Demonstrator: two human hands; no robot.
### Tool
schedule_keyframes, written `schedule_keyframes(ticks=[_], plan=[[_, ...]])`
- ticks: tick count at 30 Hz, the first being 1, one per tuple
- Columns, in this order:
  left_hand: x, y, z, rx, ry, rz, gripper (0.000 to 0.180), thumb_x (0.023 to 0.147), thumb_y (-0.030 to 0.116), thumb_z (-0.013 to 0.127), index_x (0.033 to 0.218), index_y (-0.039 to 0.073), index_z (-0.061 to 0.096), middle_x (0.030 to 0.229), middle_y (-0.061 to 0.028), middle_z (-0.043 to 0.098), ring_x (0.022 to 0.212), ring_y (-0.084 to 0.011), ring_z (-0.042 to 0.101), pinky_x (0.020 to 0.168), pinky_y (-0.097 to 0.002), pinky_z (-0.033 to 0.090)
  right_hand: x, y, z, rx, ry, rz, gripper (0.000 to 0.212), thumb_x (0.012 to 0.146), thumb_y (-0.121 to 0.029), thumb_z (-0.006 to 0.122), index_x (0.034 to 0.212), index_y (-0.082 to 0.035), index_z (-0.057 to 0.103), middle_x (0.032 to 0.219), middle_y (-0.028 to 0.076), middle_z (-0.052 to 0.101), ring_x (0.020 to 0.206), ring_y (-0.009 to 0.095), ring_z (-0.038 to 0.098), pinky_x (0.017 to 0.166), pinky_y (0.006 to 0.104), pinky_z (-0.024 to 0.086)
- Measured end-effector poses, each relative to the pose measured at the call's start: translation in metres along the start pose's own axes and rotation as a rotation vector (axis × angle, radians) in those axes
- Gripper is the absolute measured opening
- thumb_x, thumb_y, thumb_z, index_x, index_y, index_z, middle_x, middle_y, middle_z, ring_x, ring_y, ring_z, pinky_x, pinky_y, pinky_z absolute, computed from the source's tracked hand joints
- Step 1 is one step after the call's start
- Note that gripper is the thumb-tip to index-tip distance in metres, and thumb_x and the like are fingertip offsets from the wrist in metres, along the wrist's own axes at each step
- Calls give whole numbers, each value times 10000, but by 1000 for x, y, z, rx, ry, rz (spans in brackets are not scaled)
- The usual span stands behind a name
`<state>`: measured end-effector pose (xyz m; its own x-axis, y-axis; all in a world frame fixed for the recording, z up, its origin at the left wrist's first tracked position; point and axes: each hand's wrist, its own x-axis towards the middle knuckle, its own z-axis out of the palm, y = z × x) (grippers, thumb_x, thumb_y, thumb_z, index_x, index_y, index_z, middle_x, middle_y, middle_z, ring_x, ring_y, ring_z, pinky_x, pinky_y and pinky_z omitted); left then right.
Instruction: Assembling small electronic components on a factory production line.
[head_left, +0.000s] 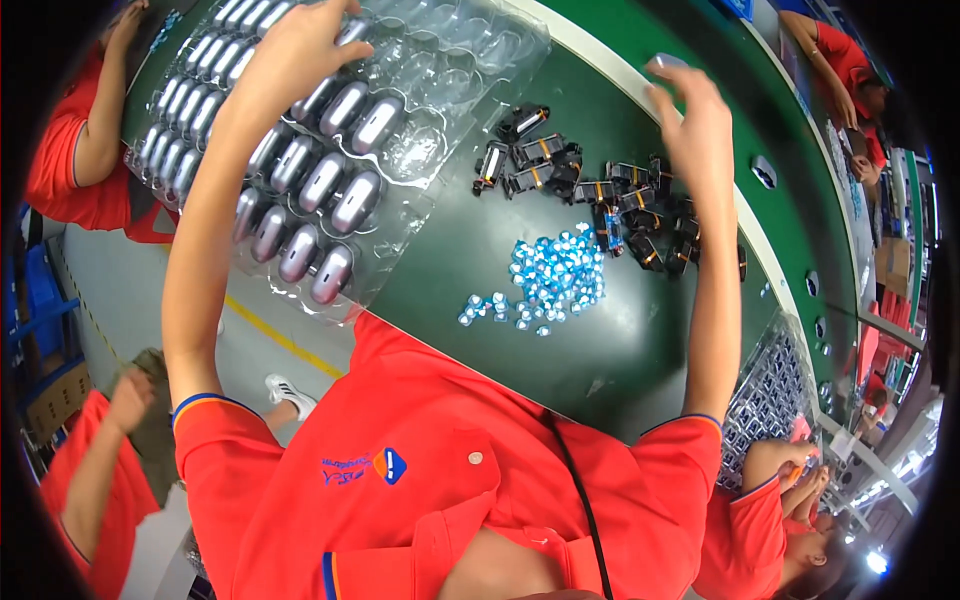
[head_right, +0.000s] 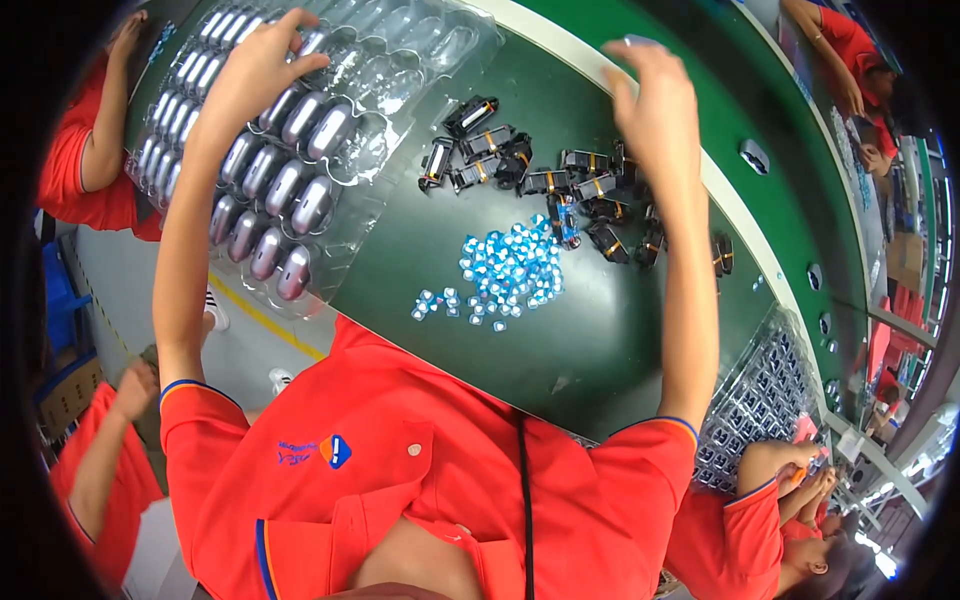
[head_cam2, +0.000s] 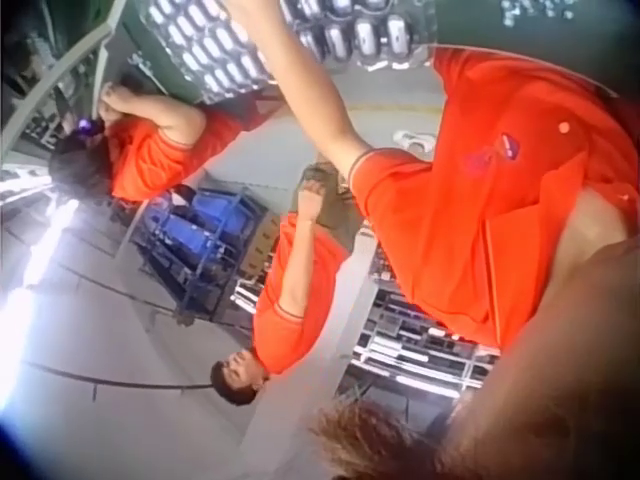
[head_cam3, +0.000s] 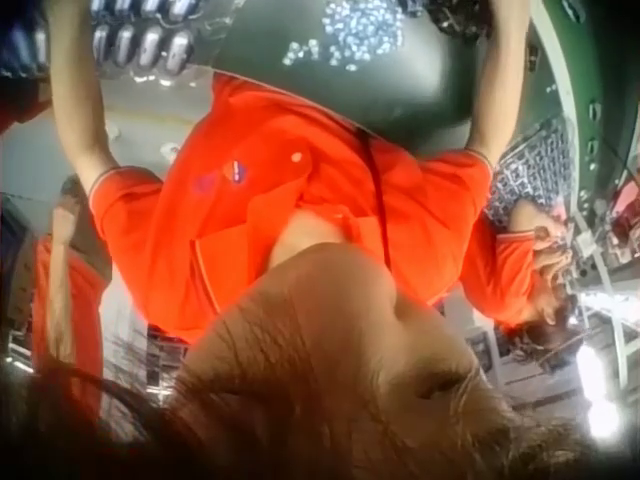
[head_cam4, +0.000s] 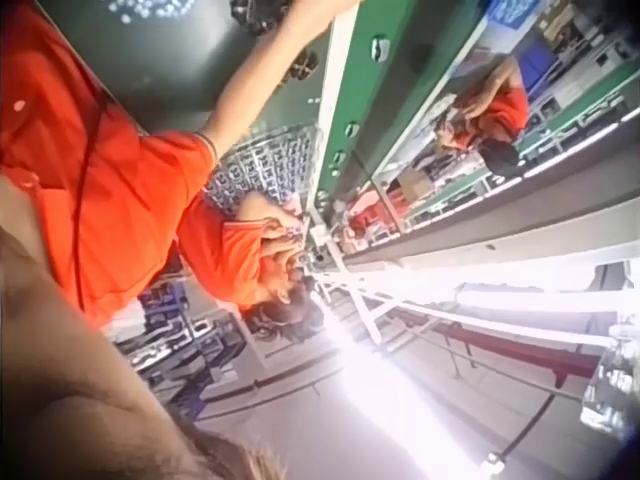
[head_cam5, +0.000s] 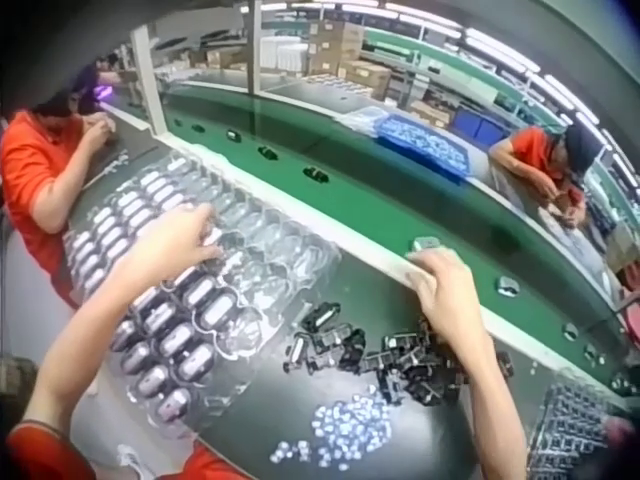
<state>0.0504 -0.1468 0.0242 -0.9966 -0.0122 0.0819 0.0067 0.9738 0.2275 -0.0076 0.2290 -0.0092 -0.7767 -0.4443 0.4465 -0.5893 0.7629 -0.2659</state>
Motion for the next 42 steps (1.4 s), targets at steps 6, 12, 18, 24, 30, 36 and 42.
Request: schedule_keyframes(ticks=[6,12,18,24,30,36,42], plan=[[7,1,1,-28,34,-76,409,777,224,734,1076,-19,597,948,-242,670,900,-388,659,803,-434,524,-69,-89,-37,362,-401,-124,139,826,-63,704,955,-11,708,893,109,678,850,276,645,775,345,518],[12,-36,16,-131,174,108,366,797,318,706,1056,63,667,766,-155,681,752,-305,683,709,-399,526,-80,-101,-26,188,-439,-205,162,784,-32,709,943,-6,697,842,136,640,811,319,614,739,388,502],[0,-37,5,-245,263,59,369,795,304,718,1064,57,665,817,-126,708,774,-298,688,731,-387,537,-83,-104,-33,198,-486,-215,104,803,-9,681,900,7,648,836,157,618,803,333,591,741,410,480],[-14,-36,-11,-549,279,104,362,803,269,730,1063,28,656,775,-110,706,742,-234,695,694,-343,537,-85,-104,-35,123,-503,-183,93,818,-35,681,881,4,624,820,169,605,799,363,576,730,428,467],[-12,-28,-15,-682,259,140,366,808,261,727,1067,16,648,782,-107,709,742,-212,689,707,-326,533,-73,-127,-62,100,-571,-97,142,917,-119,593,926,22,604,908,230,637,840,415,594,757,464,477],[-9,-13,-12,-786,228,204,385,818,270,726,1089,10,638,783,-86,711,764,-196,689,741,-310,528,-73,-129,-65,181,-564,-52,142,908,-72,575,1010,13,626,946,238,639,885,416,600,789,457,470],[6,16,-8,-1042,91,285,386,859,239,704,1169,26,618,898,-85,723,872,-159,682,777,-301,523,-60,-113,-60,443,-418,216,65,866,-19,656,902,34,668,829,137,668,773,176,642,700,299,498]])
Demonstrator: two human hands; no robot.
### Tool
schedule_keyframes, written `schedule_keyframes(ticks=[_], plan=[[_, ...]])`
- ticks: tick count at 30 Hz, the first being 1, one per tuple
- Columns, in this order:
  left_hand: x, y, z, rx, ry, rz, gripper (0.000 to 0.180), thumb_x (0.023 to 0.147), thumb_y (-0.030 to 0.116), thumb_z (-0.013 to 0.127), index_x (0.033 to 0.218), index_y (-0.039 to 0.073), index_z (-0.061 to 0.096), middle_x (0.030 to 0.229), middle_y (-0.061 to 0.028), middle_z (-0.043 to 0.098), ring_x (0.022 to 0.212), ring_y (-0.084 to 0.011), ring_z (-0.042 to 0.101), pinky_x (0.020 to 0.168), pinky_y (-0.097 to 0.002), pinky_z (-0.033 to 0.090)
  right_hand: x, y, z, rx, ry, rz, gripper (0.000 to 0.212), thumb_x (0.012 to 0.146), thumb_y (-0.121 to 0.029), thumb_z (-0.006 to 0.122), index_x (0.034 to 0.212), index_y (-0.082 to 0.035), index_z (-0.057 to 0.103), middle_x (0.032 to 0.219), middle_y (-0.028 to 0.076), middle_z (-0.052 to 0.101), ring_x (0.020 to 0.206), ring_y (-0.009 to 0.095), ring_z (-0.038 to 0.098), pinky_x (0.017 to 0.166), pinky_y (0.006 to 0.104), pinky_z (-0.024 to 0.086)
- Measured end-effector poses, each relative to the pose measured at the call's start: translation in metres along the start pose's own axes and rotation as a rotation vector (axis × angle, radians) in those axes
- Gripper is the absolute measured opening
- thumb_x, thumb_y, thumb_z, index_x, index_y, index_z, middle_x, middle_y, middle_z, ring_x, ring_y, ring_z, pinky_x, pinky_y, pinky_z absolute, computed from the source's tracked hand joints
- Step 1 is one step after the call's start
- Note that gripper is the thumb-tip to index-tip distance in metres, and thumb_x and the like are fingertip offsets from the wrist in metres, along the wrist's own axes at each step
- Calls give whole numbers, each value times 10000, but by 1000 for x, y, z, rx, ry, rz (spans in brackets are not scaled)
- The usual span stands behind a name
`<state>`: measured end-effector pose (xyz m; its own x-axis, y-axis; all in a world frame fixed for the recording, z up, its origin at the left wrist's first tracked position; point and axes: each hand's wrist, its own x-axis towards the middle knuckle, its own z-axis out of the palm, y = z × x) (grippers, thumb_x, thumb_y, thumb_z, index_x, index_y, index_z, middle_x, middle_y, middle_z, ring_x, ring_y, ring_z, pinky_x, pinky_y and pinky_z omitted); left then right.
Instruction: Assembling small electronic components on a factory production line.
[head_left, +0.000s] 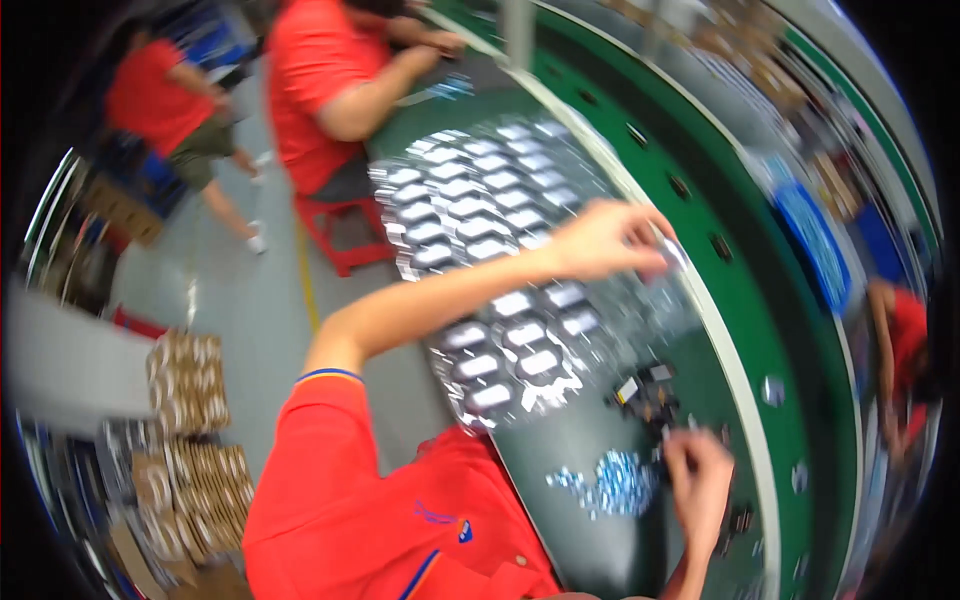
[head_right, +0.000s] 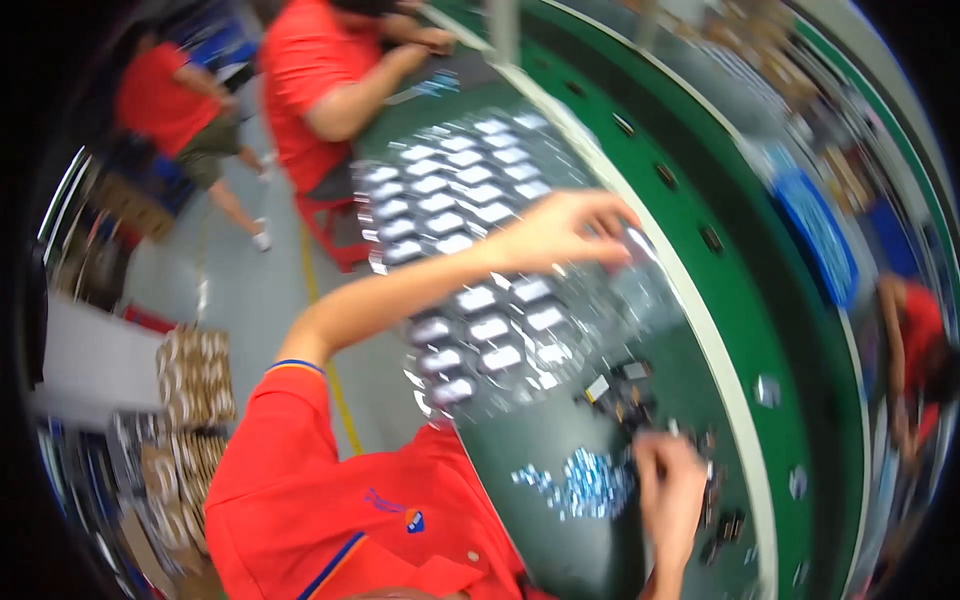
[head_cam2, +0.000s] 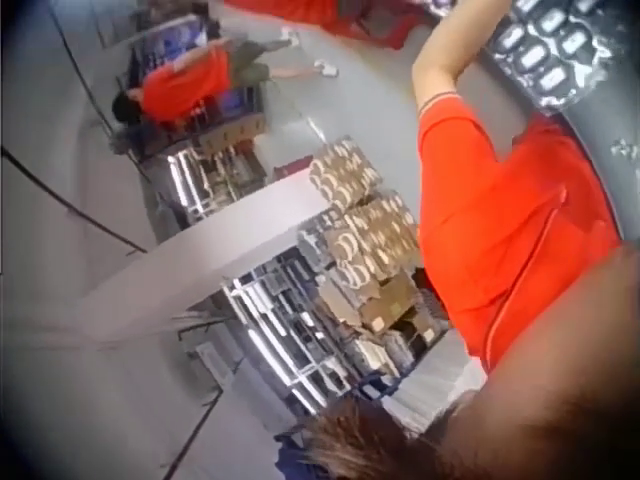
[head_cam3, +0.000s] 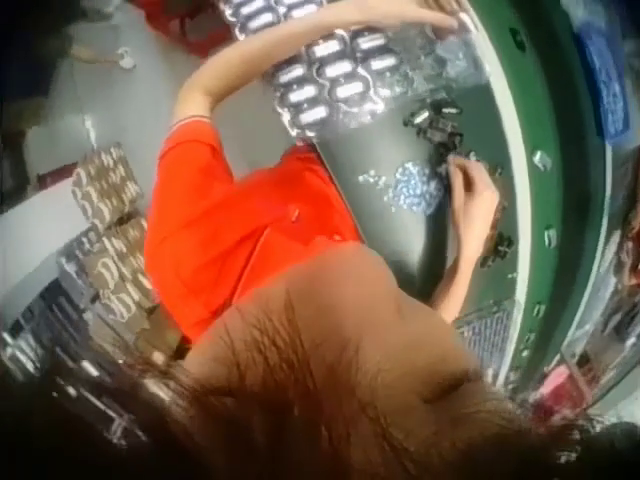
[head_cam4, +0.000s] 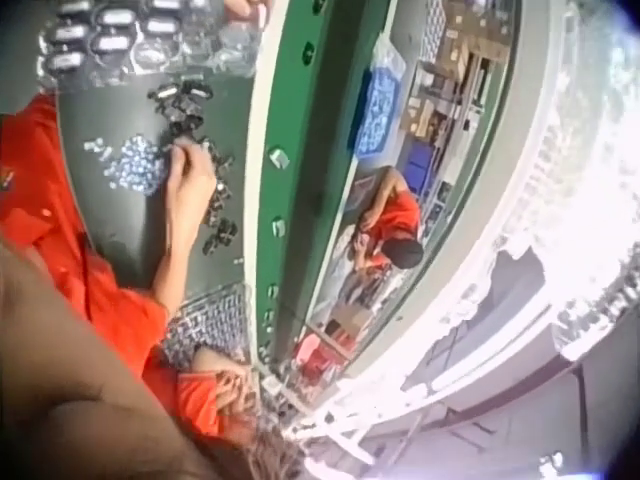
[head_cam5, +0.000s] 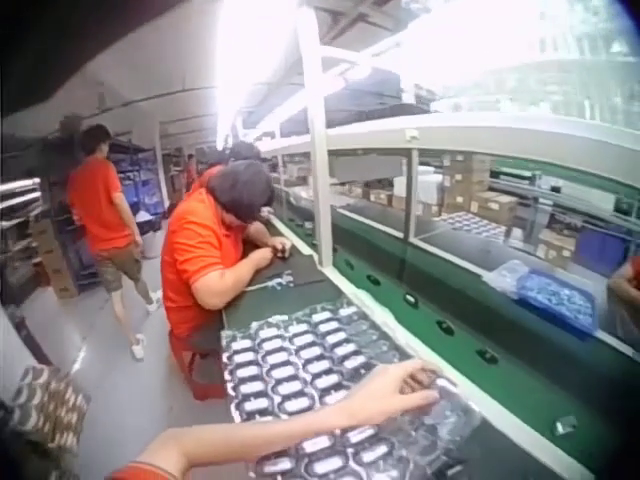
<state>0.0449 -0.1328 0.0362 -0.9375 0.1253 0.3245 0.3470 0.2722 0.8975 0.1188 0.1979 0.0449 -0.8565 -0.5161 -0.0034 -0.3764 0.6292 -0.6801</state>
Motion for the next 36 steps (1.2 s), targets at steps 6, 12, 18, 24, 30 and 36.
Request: schedule_keyframes(ticks=[6,12,18,24,30,36], plan=[[22,-5,48,-240,-193,-141,395,911,128,647,1285,35,562,1042,-105,677,942,-146,646,841,-295,502,68,29,-12,498,-77,96,123,901,-73,649,945,38,675,857,50,668,764,107,606,729,250,497],[28,-12,85,-288,-233,-105,424,897,162,669,1291,43,566,1077,-91,676,966,-151,640,820,-295,509,71,47,-7,642,-35,121,143,890,-69,666,966,49,693,867,61,678,764,112,615,753,255,512],[21,-8,96,-358,-231,-109,412,898,127,671,1287,41,568,1094,-97,661,981,-162,634,828,-303,511,75,56,-7,750,14,112,156,901,-66,660,1010,45,668,909,106,698,836,140,663,809,263,533],[19,-4,107,-366,-229,-93,411,903,102,661,1294,32,555,1112,-105,654,991,-174,635,870,-309,524,78,60,-8,886,83,114,175,907,-61,654,1045,46,641,927,128,701,867,156,680,820,277,546],[21,11,117,-425,-231,-235,402,924,121,646,1296,7,545,1113,-136,649,999,-197,651,865,-321,561,81,63,-7,809,332,-13,118,899,-62,666,975,28,667,924,96,704,840,147,676,788,271,542],[24,13,121,-532,-345,-432,421,952,155,601,1314,-44,521,1175,-138,630,1042,-204,633,847,-382,591,81,55,-2,432,583,-170,131,854,-78,702,949,8,678,890,82,700,813,150,668,753,274,527]])
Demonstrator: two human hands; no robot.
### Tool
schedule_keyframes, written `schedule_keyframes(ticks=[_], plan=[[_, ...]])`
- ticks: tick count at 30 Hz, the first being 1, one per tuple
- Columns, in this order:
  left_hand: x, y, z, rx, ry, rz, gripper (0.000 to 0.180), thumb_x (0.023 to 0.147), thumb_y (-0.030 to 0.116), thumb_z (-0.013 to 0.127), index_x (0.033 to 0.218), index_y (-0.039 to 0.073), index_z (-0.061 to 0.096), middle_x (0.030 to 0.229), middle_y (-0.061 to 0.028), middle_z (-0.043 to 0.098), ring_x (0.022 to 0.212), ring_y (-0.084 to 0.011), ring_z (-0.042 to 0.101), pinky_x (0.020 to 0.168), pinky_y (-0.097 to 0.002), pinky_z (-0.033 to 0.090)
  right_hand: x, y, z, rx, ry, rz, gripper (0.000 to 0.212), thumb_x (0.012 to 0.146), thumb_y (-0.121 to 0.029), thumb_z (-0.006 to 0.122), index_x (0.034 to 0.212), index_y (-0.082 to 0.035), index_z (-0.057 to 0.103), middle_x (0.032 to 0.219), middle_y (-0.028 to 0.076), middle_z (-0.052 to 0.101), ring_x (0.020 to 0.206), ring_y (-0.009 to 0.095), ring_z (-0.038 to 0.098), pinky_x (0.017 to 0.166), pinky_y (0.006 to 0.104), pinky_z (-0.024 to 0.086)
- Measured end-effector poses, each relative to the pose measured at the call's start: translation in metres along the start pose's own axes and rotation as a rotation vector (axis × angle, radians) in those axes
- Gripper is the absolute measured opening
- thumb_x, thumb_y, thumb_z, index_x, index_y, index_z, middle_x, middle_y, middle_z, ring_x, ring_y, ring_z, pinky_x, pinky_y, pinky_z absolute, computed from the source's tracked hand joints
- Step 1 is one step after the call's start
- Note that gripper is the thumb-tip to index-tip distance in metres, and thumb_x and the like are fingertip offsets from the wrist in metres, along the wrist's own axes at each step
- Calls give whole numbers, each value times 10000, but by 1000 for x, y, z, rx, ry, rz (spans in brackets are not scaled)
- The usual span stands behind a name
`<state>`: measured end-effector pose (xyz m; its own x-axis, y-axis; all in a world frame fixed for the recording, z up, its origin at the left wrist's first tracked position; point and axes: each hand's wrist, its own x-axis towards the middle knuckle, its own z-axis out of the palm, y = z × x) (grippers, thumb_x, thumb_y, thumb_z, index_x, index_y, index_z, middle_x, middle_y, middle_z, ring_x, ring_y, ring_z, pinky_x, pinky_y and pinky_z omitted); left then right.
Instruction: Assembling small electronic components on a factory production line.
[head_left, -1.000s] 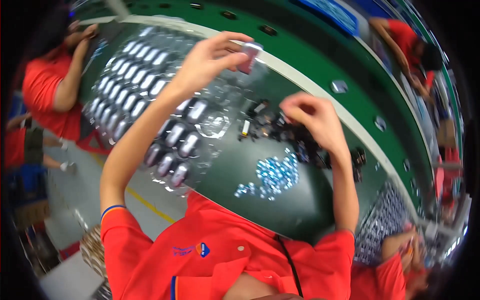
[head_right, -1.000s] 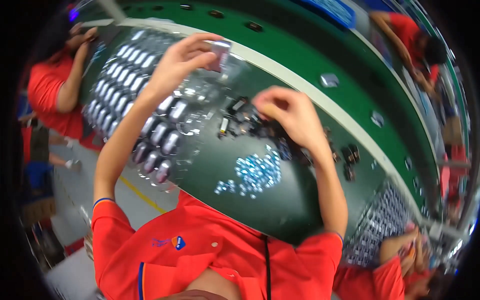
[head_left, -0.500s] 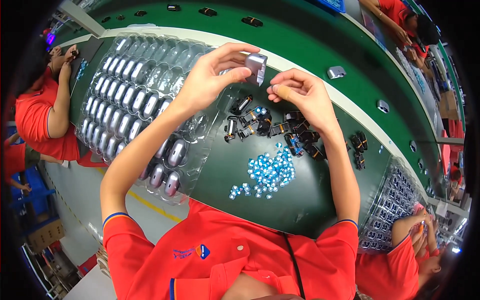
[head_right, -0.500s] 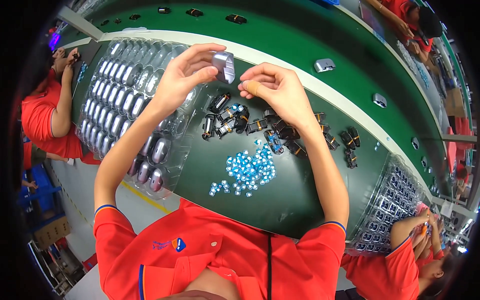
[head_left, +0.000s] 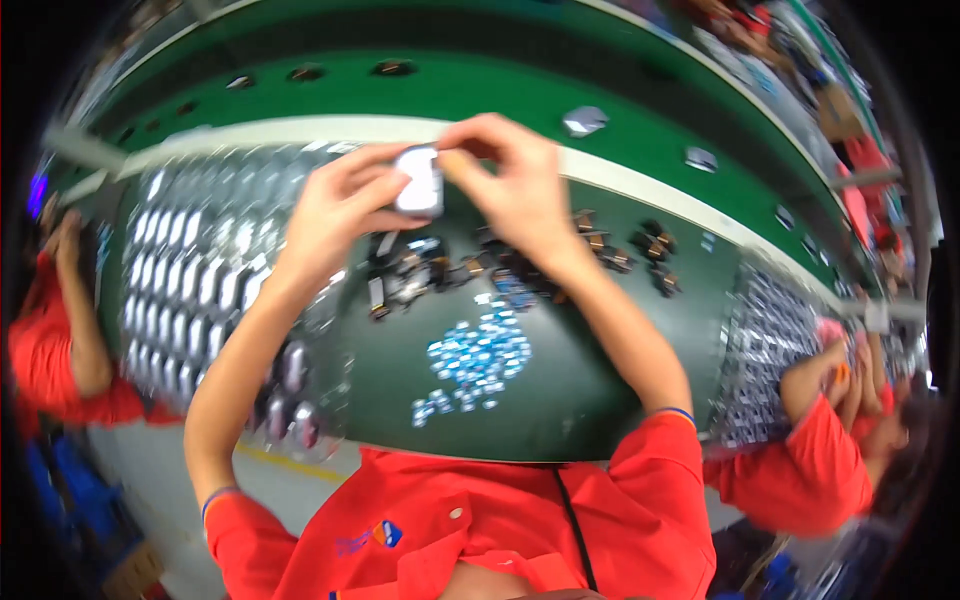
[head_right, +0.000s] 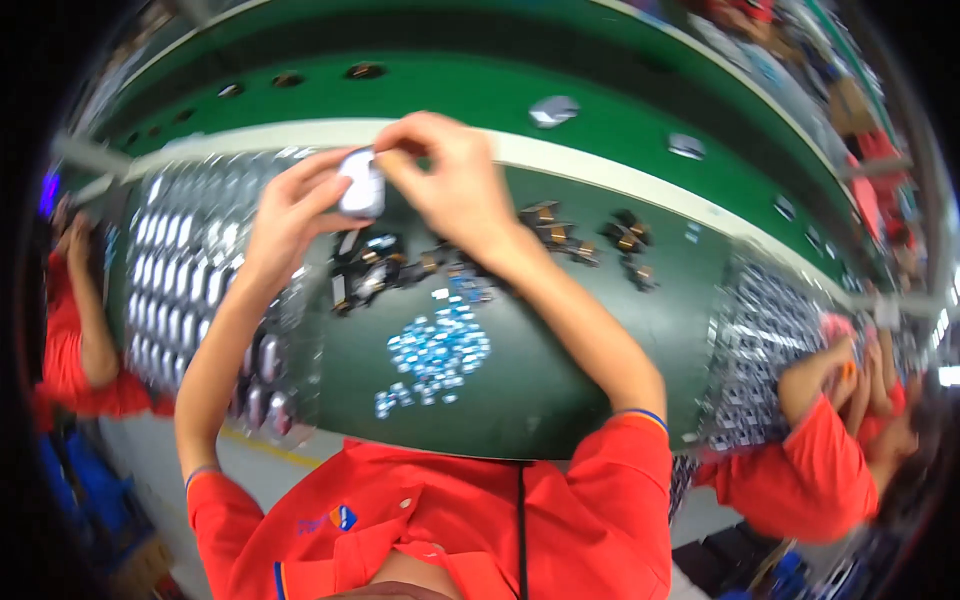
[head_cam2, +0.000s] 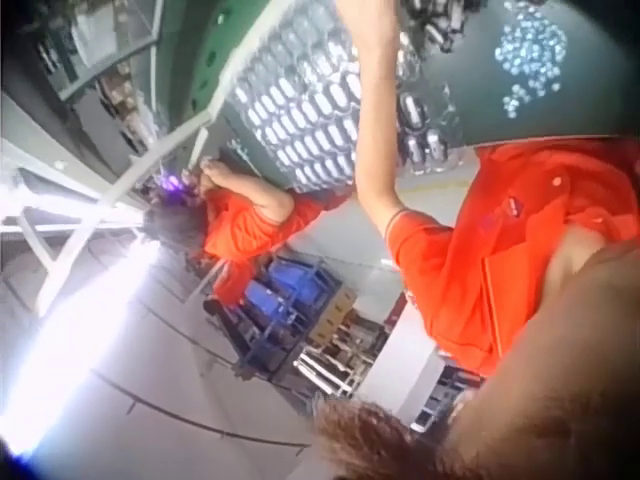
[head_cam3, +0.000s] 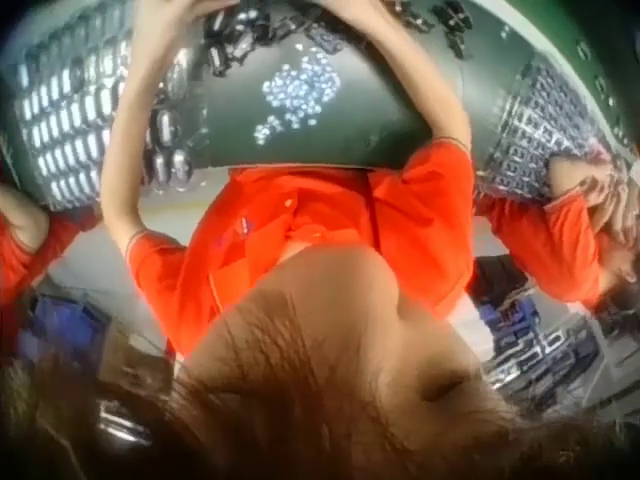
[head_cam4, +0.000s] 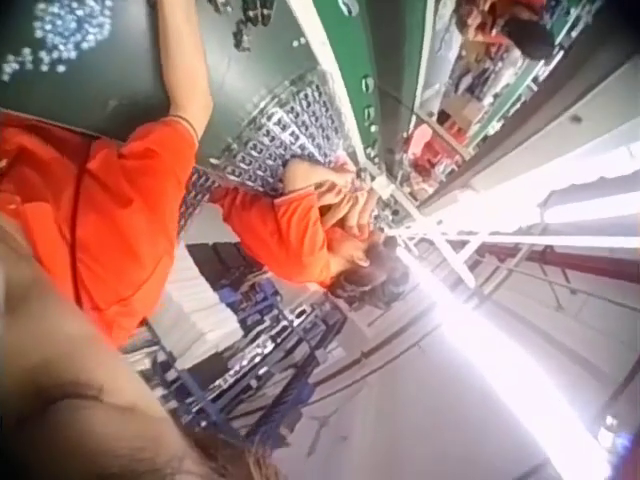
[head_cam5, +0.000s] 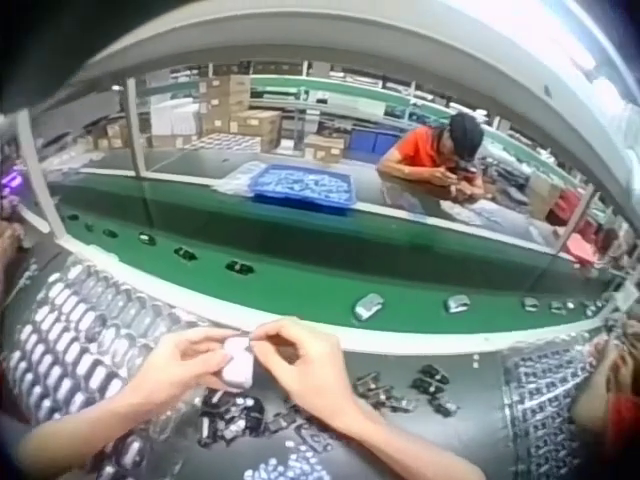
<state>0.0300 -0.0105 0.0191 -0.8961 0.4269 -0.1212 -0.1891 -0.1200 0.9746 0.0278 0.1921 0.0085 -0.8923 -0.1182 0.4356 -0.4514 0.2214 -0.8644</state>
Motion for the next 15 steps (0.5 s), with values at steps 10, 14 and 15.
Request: schedule_keyframes(ticks=[10,14,15], plan=[[19,-1,6,255,59,-25,410,960,182,591,1273,-79,550,1087,-126,657,907,-146,668,747,-296,600,-4,16,-4,-167,160,-268,55,806,-11,645,857,-6,624,811,152,634,771,341,640,674,408,513],[23,7,14,256,53,-49,398,961,179,591,1260,-81,561,1076,-125,659,919,-145,662,737,-289,600,-6,16,-7,-209,137,-287,77,810,7,625,885,-6,612,810,162,632,760,352,642,672,419,515],[22,7,15,257,64,-57,398,961,179,591,1260,-81,561,1076,-125,659,919,-145,662,737,-289,600,-7,17,-4,-228,126,-289,91,810,11,618,899,-7,609,811,166,632,757,357,642,672,422,516]])
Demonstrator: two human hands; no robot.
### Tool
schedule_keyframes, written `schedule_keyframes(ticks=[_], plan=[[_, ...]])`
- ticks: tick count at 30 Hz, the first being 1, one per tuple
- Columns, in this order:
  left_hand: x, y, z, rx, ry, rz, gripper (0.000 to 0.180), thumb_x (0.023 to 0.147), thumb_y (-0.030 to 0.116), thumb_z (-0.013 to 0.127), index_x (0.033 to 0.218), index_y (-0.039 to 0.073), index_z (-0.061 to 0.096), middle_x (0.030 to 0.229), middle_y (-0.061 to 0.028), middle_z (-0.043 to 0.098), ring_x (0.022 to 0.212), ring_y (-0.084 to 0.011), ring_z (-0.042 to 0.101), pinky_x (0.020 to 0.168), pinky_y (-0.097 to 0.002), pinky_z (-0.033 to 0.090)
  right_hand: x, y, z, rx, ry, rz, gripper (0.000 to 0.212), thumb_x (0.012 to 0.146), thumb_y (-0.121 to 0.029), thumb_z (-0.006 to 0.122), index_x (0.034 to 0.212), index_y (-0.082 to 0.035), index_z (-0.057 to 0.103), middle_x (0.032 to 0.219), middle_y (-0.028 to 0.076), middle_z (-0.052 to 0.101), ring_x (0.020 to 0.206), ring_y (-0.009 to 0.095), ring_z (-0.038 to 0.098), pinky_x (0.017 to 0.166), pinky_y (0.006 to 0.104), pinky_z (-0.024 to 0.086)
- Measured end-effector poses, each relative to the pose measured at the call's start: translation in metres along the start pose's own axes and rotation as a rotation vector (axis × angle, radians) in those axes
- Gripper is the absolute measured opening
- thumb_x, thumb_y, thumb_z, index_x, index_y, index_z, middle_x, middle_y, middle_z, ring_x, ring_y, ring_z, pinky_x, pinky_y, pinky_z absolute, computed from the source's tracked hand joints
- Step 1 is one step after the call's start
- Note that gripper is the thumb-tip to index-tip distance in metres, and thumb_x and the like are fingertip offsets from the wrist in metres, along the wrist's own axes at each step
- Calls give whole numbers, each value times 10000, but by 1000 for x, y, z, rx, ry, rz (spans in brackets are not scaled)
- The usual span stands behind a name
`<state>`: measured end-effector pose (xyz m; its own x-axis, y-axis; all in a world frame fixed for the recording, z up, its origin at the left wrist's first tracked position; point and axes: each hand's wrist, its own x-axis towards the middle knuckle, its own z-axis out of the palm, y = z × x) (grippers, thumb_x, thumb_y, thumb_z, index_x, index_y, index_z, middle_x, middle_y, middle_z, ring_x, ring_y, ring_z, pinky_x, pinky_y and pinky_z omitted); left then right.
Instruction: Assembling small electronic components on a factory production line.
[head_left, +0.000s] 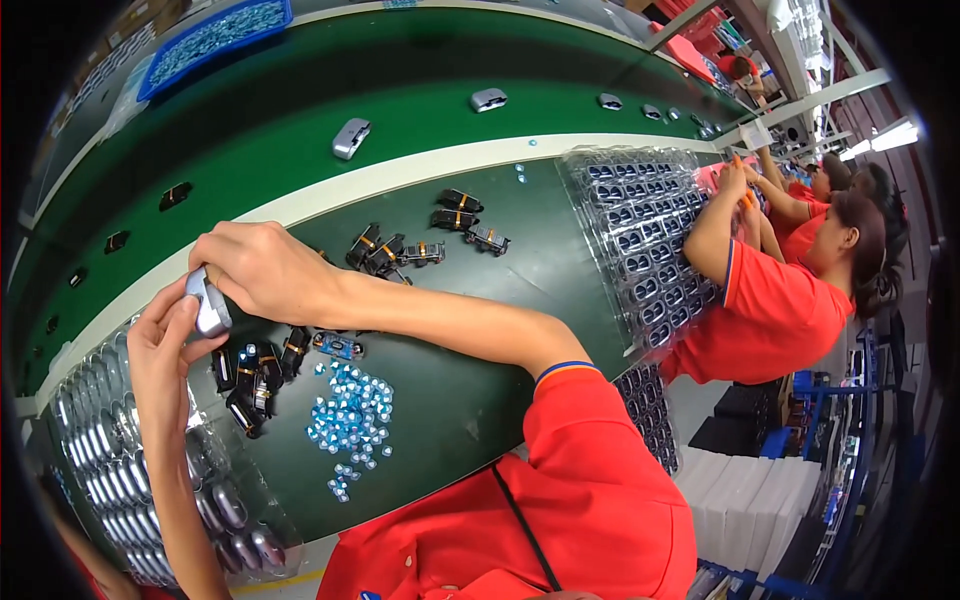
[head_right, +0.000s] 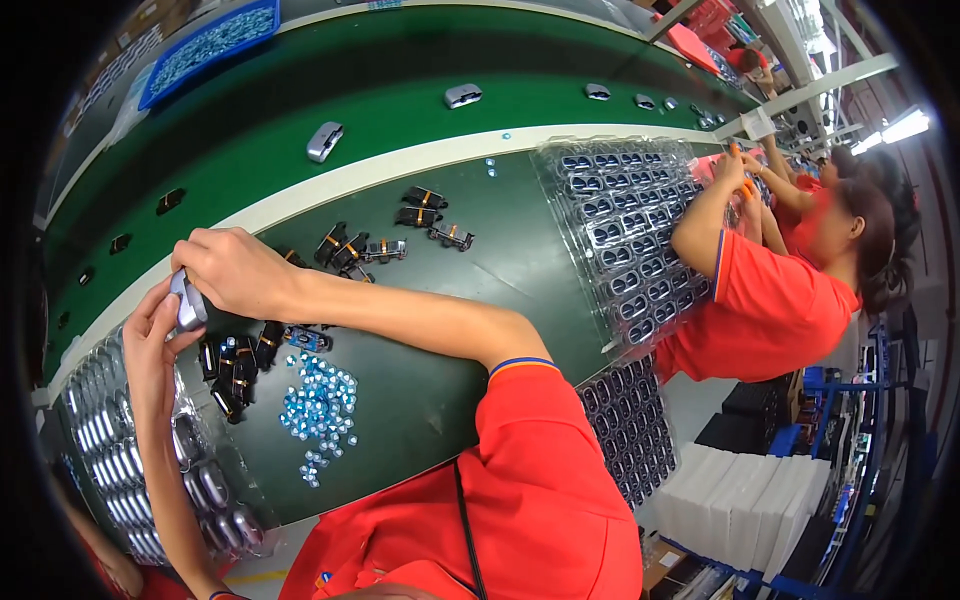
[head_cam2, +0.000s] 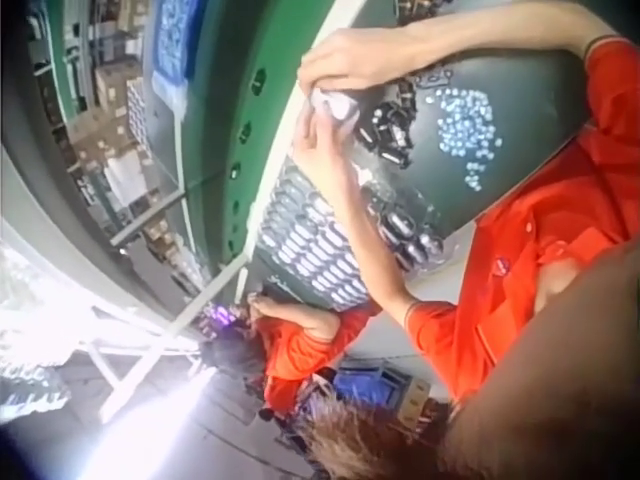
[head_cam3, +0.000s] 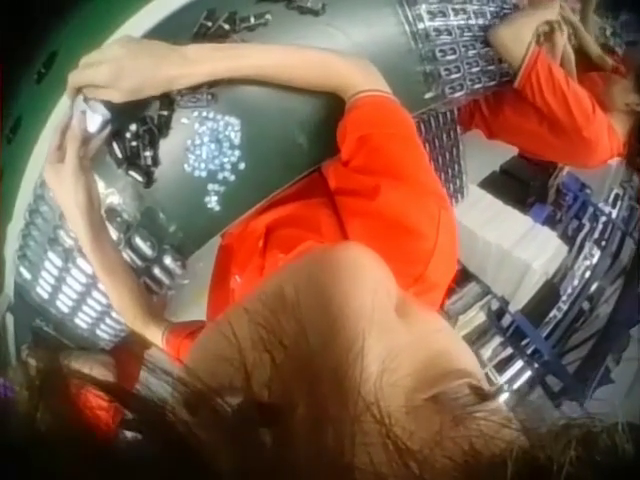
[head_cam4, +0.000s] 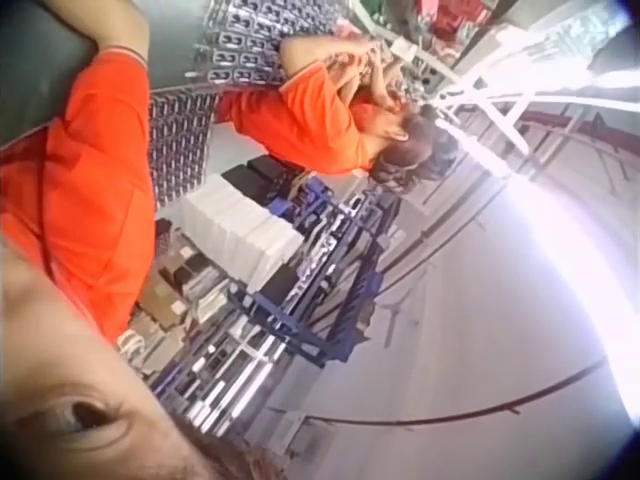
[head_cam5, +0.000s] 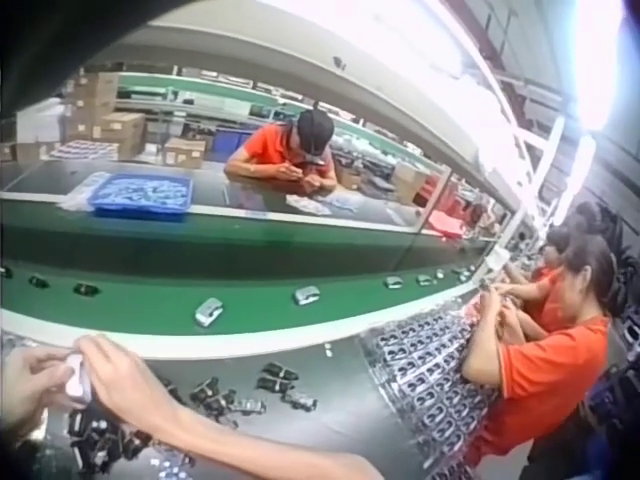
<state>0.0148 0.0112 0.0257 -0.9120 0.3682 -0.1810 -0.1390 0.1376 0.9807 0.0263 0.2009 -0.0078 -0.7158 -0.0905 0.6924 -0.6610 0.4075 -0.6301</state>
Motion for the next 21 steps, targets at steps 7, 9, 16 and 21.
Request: schedule_keyframes(ticks=[7,9,16,21], plan=[[-13,15,10,-92,1,-44,444,945,196,624,1258,-107,539,1043,-148,657,908,-199,677,757,-316,605,-3,0,6,-66,-45,-5,164,806,24,594,966,-7,606,839,181,640,789,389,647,690,426,527],[-10,10,9,-131,-32,-34,470,929,201,653,1246,-123,527,1010,-163,657,898,-211,683,760,-320,607,-1,-4,0,-94,-81,15,167,810,26,599,973,-2,620,874,171,660,802,357,666,706,398,539],[-16,5,-1,-173,-55,-24,459,922,175,671,1246,-112,520,953,-154,656,867,-192,680,761,-308,605,4,-19,7,-16,-166,247,148,852,81,572,970,13,630,903,130,695,836,227,703,736,314,548],[-1,6,2,-32,-85,165,382,907,96,660,1260,-15,568,939,-112,659,895,-158,665,756,-309,602,11,2,4,58,-111,330,154,854,79,569,982,18,629,908,126,695,842,219,703,743,303,547]])
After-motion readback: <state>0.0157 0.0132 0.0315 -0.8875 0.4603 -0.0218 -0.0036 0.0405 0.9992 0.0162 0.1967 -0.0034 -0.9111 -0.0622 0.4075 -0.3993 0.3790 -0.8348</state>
